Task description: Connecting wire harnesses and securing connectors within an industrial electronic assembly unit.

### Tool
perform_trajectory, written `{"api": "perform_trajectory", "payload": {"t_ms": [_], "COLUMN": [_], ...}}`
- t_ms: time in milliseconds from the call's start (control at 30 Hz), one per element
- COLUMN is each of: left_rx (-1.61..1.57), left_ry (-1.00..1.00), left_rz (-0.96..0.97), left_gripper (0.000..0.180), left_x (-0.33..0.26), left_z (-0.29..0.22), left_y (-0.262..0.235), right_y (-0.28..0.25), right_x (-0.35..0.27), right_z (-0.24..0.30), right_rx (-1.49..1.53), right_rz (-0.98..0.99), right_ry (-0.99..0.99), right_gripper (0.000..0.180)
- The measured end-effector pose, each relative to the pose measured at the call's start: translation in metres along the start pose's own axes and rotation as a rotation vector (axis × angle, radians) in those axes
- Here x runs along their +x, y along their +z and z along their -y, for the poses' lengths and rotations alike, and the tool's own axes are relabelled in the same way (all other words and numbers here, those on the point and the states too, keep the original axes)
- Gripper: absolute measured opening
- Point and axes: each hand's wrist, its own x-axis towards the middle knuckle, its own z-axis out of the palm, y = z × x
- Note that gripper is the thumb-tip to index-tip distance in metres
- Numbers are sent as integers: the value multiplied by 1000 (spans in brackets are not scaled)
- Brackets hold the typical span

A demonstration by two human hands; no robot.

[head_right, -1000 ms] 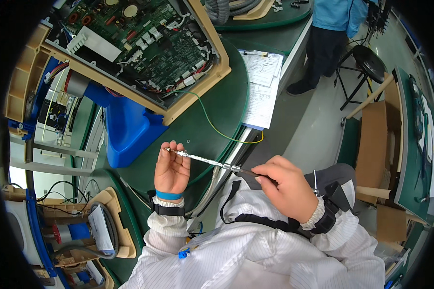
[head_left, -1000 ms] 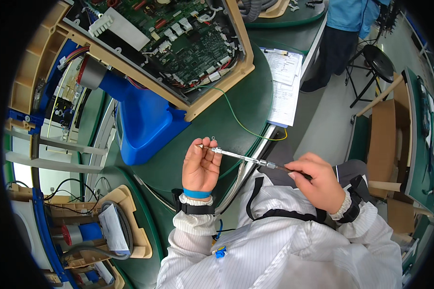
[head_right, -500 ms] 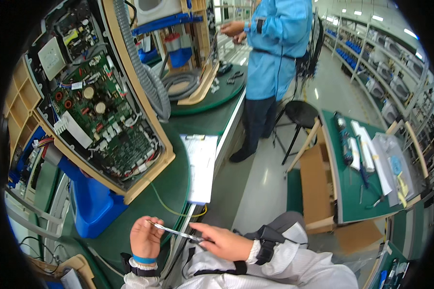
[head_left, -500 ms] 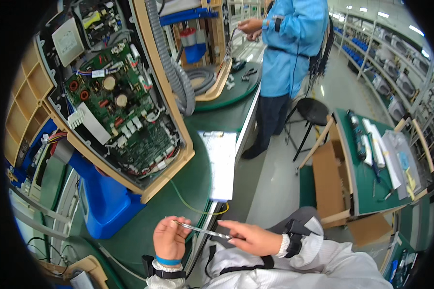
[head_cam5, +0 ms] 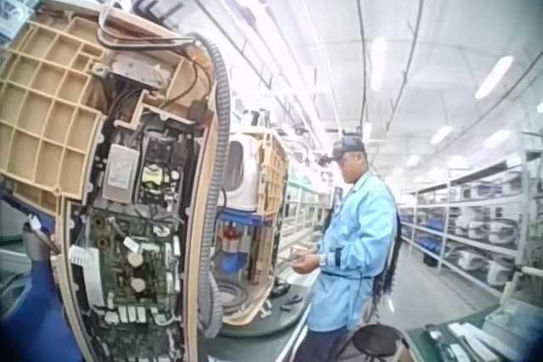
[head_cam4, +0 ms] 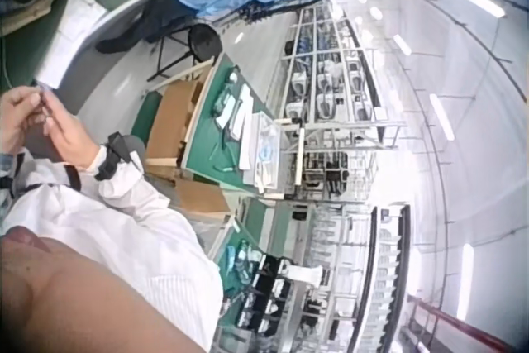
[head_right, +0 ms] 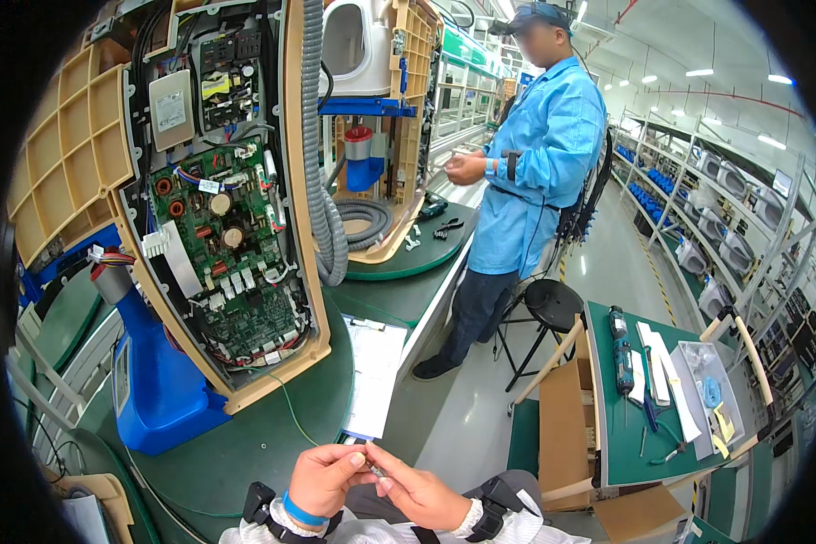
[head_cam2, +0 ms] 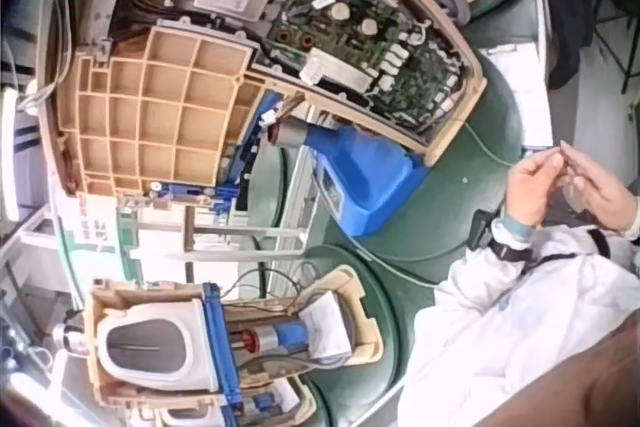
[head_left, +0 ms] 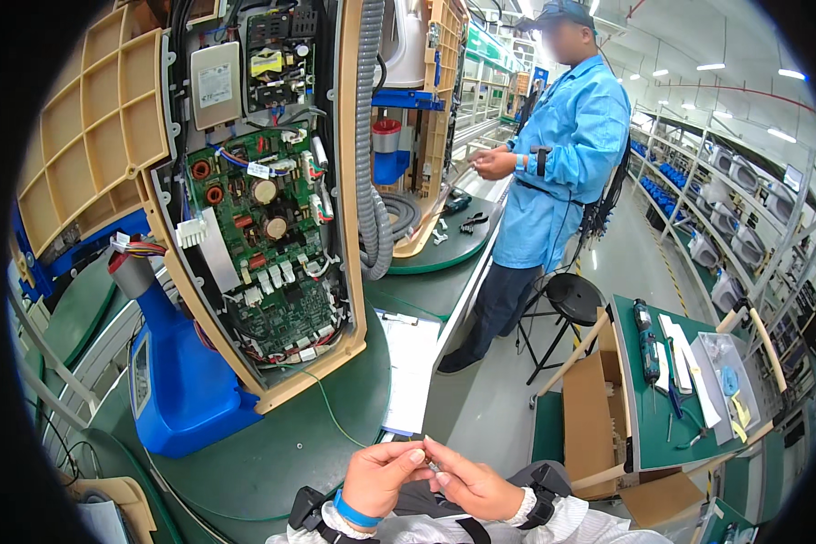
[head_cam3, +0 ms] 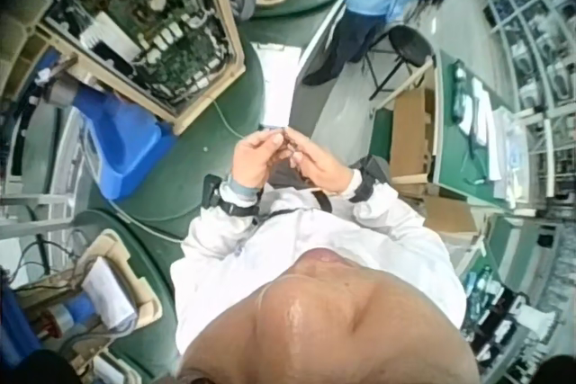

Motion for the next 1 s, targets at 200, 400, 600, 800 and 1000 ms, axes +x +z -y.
{"api": "perform_trajectory", "payload": {"t_ms": [200,400,600,800,1000], "left_rx": [86,243,350,1958,2158], "left_ry": [20,81,105,515,151], "left_rz": [71,71,167,372,522], "left_gripper": [19,16,26,37,32], "left_x": [-2,3,21,64,73], "left_z": [-13,-5,1,-46,-37], "left_y": [4,1,0,-63,-100], "right_y": [7,7,-3,-22,-32], "right_x": [6,-1,-8,-18,-25], "right_z": [1,1,-18,-15,-21], "right_rx": [-12,305,505,497,517], "right_rz": [-31,-102,-166,-263,-308], "right_ry": [-102,32,69,74,69], "right_gripper": [52,46,46,43,44]}}
